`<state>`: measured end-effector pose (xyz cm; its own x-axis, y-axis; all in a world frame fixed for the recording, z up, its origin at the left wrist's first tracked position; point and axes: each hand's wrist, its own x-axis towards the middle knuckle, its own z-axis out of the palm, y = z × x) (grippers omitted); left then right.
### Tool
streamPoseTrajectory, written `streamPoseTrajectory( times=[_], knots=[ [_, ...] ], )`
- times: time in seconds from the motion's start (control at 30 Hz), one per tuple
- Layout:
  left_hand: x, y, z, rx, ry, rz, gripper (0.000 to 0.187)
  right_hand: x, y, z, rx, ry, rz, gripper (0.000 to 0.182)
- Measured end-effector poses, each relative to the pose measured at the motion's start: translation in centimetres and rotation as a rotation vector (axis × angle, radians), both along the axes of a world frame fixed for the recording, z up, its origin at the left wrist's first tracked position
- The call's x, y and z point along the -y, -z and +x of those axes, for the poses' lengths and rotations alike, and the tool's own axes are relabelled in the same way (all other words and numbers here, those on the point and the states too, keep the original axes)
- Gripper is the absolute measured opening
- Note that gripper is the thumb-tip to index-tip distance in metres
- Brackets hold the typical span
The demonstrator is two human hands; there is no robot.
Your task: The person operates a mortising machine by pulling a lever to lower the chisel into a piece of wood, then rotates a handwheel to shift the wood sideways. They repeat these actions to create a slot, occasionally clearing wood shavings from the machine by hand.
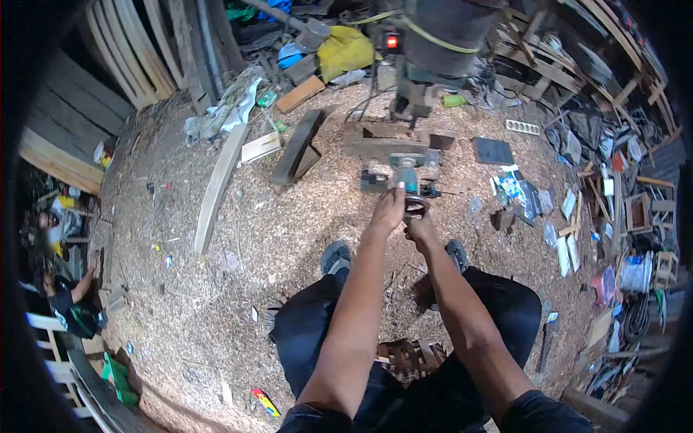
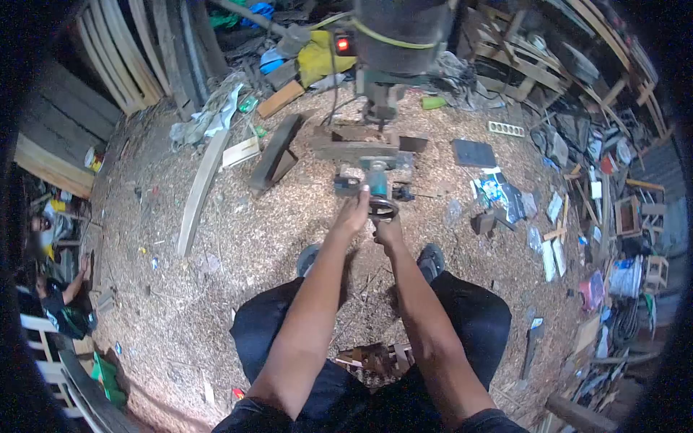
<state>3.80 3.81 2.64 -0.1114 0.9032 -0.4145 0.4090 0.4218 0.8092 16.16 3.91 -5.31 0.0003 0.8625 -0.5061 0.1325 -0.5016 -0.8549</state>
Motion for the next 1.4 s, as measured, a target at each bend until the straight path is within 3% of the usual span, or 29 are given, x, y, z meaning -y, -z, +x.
streamPoseTrajectory(
  times=[0.1,0.13,0.23,0.33,0.4,0.53,0.73,0.97,1.07,1.27,1.4],
  knots=[
    [-1.0,3.6,0.2,0.03,-0.034,0.067,0.069,-1.0,1.4,-1.2,-0.257,0.029,-0.338,0.024],
    [-1.1,3.9,0.2,0.071,-0.037,0.071,0.068,-1.3,1.7,-1.3,-0.116,-0.021,-0.346,0.018],
    [-2.0,7.0,0.2,0.145,-0.066,0.077,0.069,-1.7,2.4,-0.9,-0.164,-0.023,-0.387,0.015],
    [-1.6,6.9,-0.2,0.278,-0.172,0.03,0.069,-1.3,1.2,-1.1,-0.138,-0.006,-0.367,0.015],
    [-1.3,6.7,-1.4,0.39,-0.117,0.037,0.065,-1.3,1.0,-1.5,-0.122,-0.003,-0.36,0.016],
    [-1.1,6.8,-1.0,0.461,-0.162,0.064,0.054,-0.6,0.4,-3.4,0.13,-0.08,-0.235,0.019],
    [-1.9,10.4,-1.7,0.562,-0.088,0.015,0.058,-0.2,-0.1,-3.8,0.085,-0.051,-0.19,0.02],
    [-1.7,10.0,-1.2,0.501,-0.137,0.036,0.057,-1.1,0.4,0.0,-0.131,-0.11,-0.284,0.013],
    [-0.8,5.7,-0.4,0.381,-0.191,0.048,0.055,-1.6,2.2,1.4,-0.167,-0.165,-0.279,0.017],
    [-1.0,5.8,0.5,0.355,-0.146,0.111,0.057,-2.0,1.4,4.8,-0.196,-0.2,-0.331,0.021],
    [-1.7,9.2,0.7,0.398,-0.184,0.174,0.054,-2.4,1.1,5.6,-0.226,-0.267,-0.385,0.019]
  ],
)
